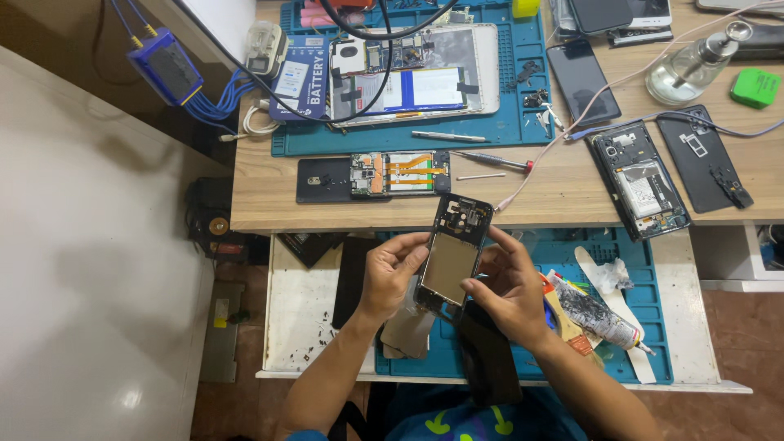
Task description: The person disassembles a smartphone, separating the screen assembly from the back housing. They then retrieve a new battery from a drawer, peel off its protective film, and place it on the workbench alongside other tools and components.
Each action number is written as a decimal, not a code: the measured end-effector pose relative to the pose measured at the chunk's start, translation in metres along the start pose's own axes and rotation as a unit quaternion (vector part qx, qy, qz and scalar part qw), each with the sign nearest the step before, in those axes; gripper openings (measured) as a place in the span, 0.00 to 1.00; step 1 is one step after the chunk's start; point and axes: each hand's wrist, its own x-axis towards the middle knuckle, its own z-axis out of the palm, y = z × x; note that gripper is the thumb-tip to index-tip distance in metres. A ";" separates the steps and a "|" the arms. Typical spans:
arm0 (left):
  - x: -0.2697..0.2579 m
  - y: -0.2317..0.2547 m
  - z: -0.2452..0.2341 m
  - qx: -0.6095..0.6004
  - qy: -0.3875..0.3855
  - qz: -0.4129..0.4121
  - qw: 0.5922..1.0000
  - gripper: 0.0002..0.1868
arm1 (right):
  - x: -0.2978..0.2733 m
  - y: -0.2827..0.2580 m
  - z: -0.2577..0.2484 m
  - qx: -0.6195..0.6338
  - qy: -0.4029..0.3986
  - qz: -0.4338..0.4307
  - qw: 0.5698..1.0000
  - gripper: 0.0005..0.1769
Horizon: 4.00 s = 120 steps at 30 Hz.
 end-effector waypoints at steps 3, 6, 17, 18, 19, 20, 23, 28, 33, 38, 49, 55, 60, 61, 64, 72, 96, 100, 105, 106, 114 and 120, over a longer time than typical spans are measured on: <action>0.001 0.002 0.003 0.025 0.002 0.007 1.000 0.10 | -0.003 0.007 -0.003 -0.028 -0.003 0.002 1.000 0.44; 0.003 -0.004 0.000 0.051 0.011 0.015 0.999 0.10 | -0.006 0.012 -0.005 -0.036 -0.004 -0.003 0.999 0.45; 0.001 0.002 -0.001 0.100 0.011 0.060 0.993 0.09 | -0.003 0.006 0.000 -0.046 -0.023 -0.006 0.999 0.44; 0.001 -0.001 -0.003 0.104 0.016 0.056 0.993 0.09 | -0.003 0.006 0.000 -0.040 -0.026 -0.009 0.999 0.44; 0.001 0.000 -0.002 0.104 0.017 0.057 0.993 0.09 | -0.004 0.005 0.001 -0.040 -0.027 -0.009 0.999 0.44; 0.001 0.002 -0.002 0.104 0.019 0.056 0.993 0.08 | -0.004 0.005 0.001 -0.046 -0.027 -0.011 0.999 0.45; -0.001 0.004 -0.002 0.134 0.027 0.067 0.988 0.07 | -0.003 0.004 0.002 -0.064 -0.037 -0.013 0.997 0.44; -0.002 0.004 -0.003 0.233 0.033 0.112 0.965 0.06 | -0.006 0.007 0.001 -0.088 -0.050 -0.030 0.994 0.44; -0.003 0.001 -0.005 0.292 0.032 0.178 0.939 0.06 | -0.006 0.005 0.001 -0.116 -0.057 -0.025 0.991 0.43; -0.004 0.004 -0.008 0.306 0.014 0.194 0.932 0.08 | -0.007 -0.003 0.003 -0.147 -0.075 -0.013 0.986 0.41; -0.003 0.011 -0.009 0.370 -0.013 0.208 0.905 0.06 | -0.007 -0.005 0.003 -0.221 -0.091 -0.026 0.971 0.40; -0.003 0.011 -0.008 0.383 -0.001 0.206 0.901 0.04 | -0.009 0.006 0.000 -0.277 -0.107 -0.085 0.951 0.40; -0.001 0.012 -0.005 0.329 0.019 0.163 0.930 0.05 | -0.009 0.014 -0.002 -0.200 -0.068 -0.059 0.976 0.42; 0.000 0.010 -0.006 0.330 0.019 0.162 0.930 0.05 | -0.008 0.009 0.001 -0.200 -0.068 -0.058 0.976 0.42; 0.002 0.005 -0.009 0.207 0.017 0.102 0.973 0.07 | -0.004 0.002 0.004 -0.119 -0.049 -0.018 0.992 0.41; -0.009 0.015 0.000 -0.080 -0.104 0.008 0.991 0.23 | 0.006 0.006 -0.002 0.105 0.018 0.155 0.982 0.32; -0.018 0.006 -0.002 0.002 -0.057 0.109 0.992 0.28 | 0.006 0.005 0.007 0.086 0.030 0.152 0.984 0.31; -0.016 -0.004 -0.004 0.049 -0.040 0.125 0.990 0.22 | 0.007 0.002 0.001 -0.023 0.034 0.070 0.997 0.33; -0.014 -0.015 -0.006 0.069 0.004 0.098 0.993 0.18 | 0.002 0.004 0.000 -0.062 0.047 0.014 0.997 0.34; -0.014 -0.016 -0.006 0.069 0.004 0.097 0.993 0.18 | 0.002 0.007 -0.003 -0.062 0.048 0.014 0.997 0.34; -0.013 -0.022 -0.004 0.065 0.010 0.106 0.992 0.17 | 0.004 0.004 -0.003 -0.071 0.055 0.000 0.996 0.33; -0.015 -0.020 0.000 0.060 0.020 0.102 0.993 0.16 | 0.001 0.016 -0.010 -0.070 0.067 -0.009 0.995 0.33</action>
